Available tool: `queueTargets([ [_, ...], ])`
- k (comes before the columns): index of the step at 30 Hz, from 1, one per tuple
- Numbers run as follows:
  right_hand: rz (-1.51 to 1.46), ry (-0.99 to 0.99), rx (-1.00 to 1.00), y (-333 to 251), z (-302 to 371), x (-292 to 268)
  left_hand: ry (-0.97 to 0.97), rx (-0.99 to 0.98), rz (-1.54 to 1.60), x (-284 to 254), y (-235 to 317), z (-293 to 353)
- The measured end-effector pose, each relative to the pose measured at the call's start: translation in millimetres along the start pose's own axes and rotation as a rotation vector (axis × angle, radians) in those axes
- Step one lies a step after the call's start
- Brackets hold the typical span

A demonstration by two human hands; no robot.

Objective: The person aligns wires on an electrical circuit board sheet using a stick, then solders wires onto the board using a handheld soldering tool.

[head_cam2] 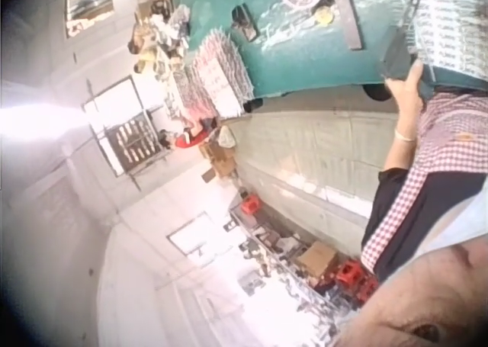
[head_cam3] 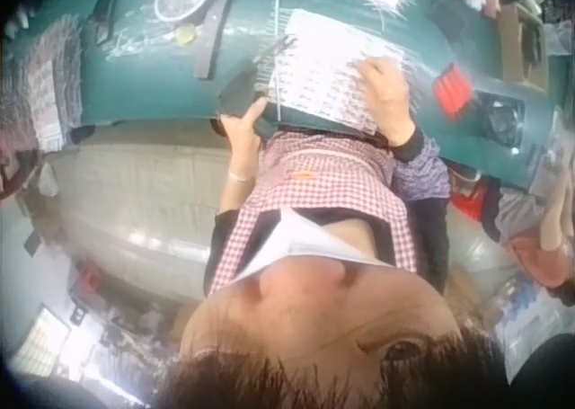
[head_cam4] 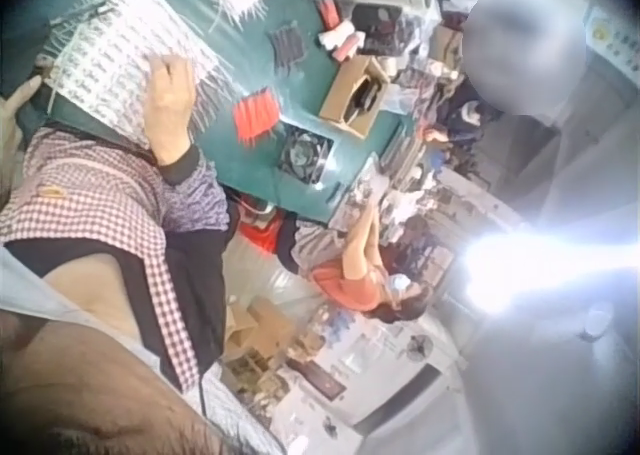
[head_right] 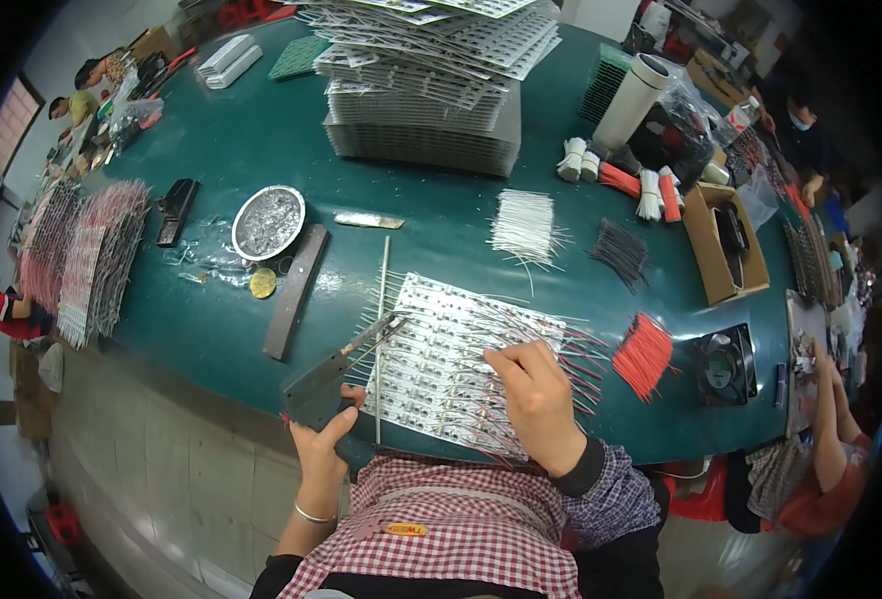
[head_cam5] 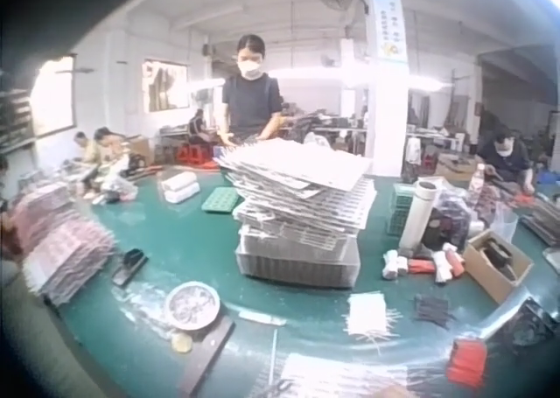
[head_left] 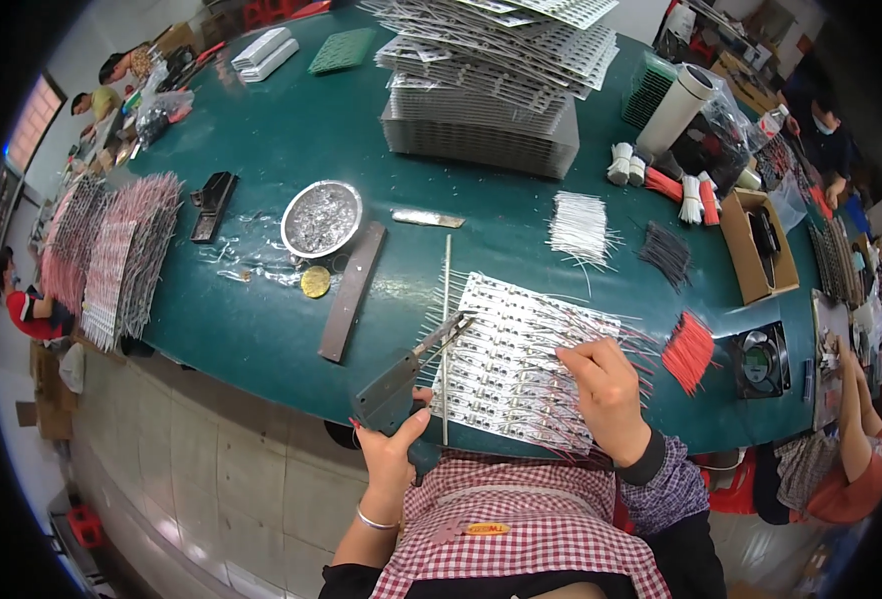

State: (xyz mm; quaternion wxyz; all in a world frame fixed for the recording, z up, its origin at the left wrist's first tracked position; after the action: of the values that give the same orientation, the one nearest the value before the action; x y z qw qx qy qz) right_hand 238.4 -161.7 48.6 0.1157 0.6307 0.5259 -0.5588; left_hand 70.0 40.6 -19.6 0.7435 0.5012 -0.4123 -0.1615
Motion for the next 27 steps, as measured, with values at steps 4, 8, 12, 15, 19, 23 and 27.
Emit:
queueTargets([
  [4, 0.032, -0.044, -0.027, 9.6, -18.8, -8.0, 0.005, -0.025, 0.033, 2.7, 4.2, 2.3],
  [8, 0.355, -0.188, -0.110, 29.6, -58.4, -1.0, 0.037, 0.010, 0.048, 1.1, 6.8, 5.2],
  [12, 0.761, -0.339, -0.303, 40.3, -90.3, 26.1, 0.086, 0.039, -0.010, -0.8, 13.2, 9.8],
  [15, 0.885, -0.419, -0.372, 50.3, -94.5, 56.5, 0.150, 0.045, -0.029, -2.0, 17.5, 11.3],
  [19, 0.793, -0.422, -0.258, 47.4, -93.5, 58.7, 0.181, 0.016, -0.033, -8.6, 21.7, 22.6],
  [23, 0.506, -0.258, -0.262, 34.6, -83.4, 24.5, 0.094, 0.006, -0.055, -13.8, 28.2, 31.8],
  [27, 0.012, -0.141, -0.095, 21.5, -43.8, 29.3, 0.024, -0.115, -0.094, -14.2, 32.5, 43.0],
])
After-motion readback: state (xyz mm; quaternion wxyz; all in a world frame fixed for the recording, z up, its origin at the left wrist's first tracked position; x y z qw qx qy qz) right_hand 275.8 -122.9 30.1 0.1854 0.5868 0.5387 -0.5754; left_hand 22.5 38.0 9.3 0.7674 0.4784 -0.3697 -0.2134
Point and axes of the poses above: each hand's wrist, its own z-axis away from the middle knuckle, its own x-axis out of the palm, y = z × x, the point moved 2 cm from there along -z, towards the middle knuckle, and after that the axes turned 8 degrees about -y, right-handed, at the moved point
